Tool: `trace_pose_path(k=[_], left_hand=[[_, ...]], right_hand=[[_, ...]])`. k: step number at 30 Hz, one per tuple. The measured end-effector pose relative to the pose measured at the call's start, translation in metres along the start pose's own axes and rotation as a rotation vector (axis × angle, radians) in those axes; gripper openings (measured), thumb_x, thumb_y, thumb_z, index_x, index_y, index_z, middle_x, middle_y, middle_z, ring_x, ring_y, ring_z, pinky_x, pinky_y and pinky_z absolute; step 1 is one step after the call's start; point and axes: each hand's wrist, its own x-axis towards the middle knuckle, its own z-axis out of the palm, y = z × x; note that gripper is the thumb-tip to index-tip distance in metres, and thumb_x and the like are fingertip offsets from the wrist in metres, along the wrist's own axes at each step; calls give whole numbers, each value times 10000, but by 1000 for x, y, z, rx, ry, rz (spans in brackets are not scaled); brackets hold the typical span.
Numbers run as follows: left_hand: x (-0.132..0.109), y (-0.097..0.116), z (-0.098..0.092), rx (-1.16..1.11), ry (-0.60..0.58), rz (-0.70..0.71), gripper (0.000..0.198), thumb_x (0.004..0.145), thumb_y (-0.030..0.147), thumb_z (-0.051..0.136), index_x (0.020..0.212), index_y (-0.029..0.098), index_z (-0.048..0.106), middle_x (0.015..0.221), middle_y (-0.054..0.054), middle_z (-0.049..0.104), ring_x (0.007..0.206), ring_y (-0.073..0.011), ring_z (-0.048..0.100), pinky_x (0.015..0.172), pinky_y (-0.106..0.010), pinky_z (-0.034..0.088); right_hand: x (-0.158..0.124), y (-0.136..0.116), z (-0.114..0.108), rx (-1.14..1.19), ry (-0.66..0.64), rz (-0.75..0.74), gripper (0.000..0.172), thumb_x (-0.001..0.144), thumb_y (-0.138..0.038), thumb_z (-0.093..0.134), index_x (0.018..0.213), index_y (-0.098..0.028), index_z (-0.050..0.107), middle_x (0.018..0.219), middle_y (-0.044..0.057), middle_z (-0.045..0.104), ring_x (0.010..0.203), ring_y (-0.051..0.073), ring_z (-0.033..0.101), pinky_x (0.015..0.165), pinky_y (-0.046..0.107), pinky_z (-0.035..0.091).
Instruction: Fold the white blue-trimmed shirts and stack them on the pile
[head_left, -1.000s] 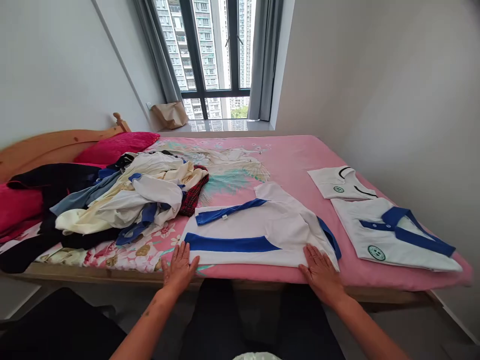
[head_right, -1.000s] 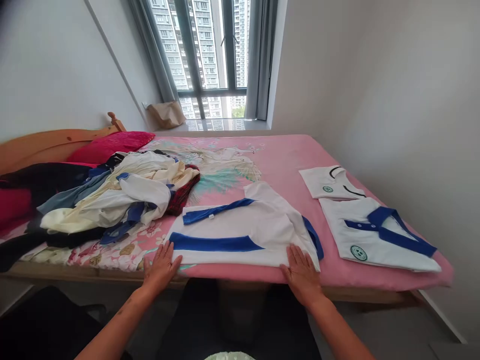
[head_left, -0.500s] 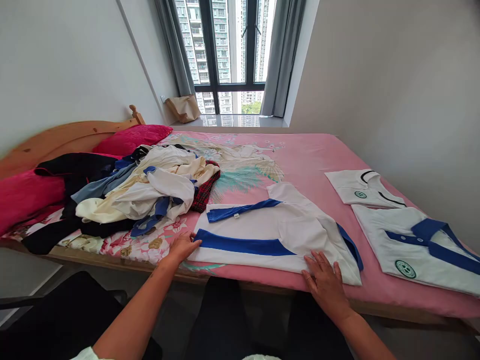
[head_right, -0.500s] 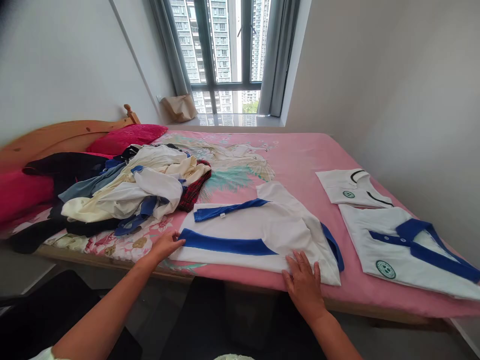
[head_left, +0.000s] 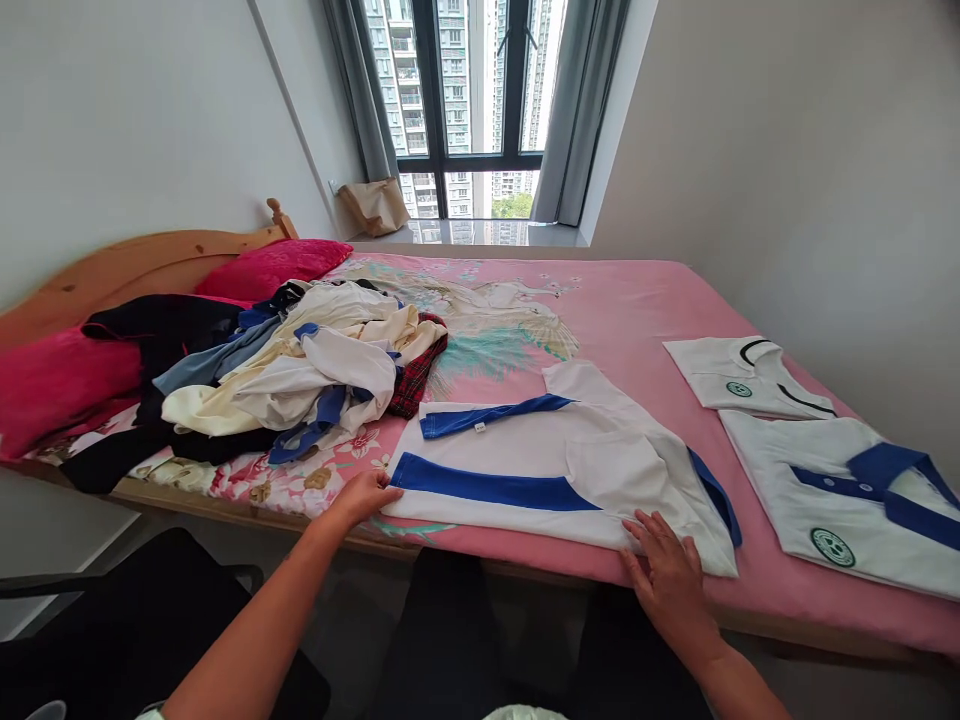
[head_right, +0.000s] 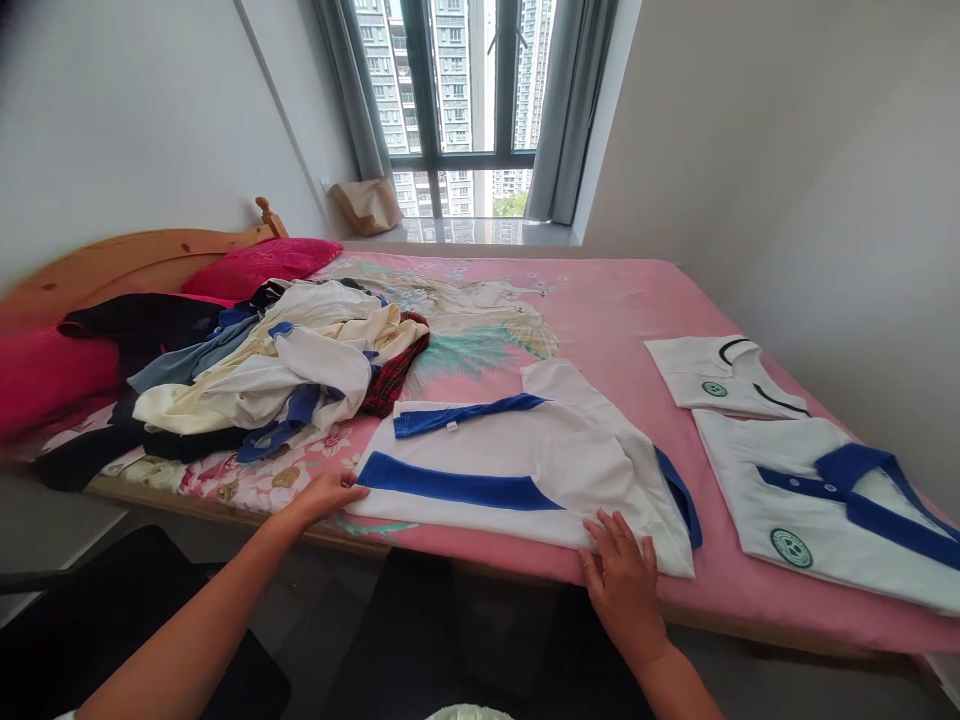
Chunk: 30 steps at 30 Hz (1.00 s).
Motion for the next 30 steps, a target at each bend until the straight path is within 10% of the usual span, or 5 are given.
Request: trace_pose_path(k=[4,9,19,30], left_hand=[[-13,25,10,93,170,130,392,759,351,515,1094,163,595,1072,-124,634,1072,-288,546,913,-404,402],[-23,49,53,305,94,594,510,852,432,431,1334,267,443,1438,-60,402,1332,-250,329,1116,-473,139],[41,41,46,356,363,577,341,825,319,477,1132,240,602,1262,-71,584,1218,-259,479,1048,-465,312],[116,25,71,214,476,557,322,825,356,460,1069,226,624,1183,-79,619,1095,-256,560,971,-426,417]], right_hand=[[15,-18,1,34,-14,-43,383,912,-354,308,1206,-217,513,1335,76,499,1287,261,381,1055,539,214],[44,-53,2,138,-143,-204,378,897,-297,384,1246,-215,505,1323,75,517,1281,251,398,1050,478,284],[169,5,-3,265,-89,5,312,866,-315,416,1077,-190,608,1101,93,643,1052,238,569,934,418,426],[342,72,80,241,-315,407,505,828,-332,482,1284,-120,449,1327,153,481,1215,276,437,971,387,369]])
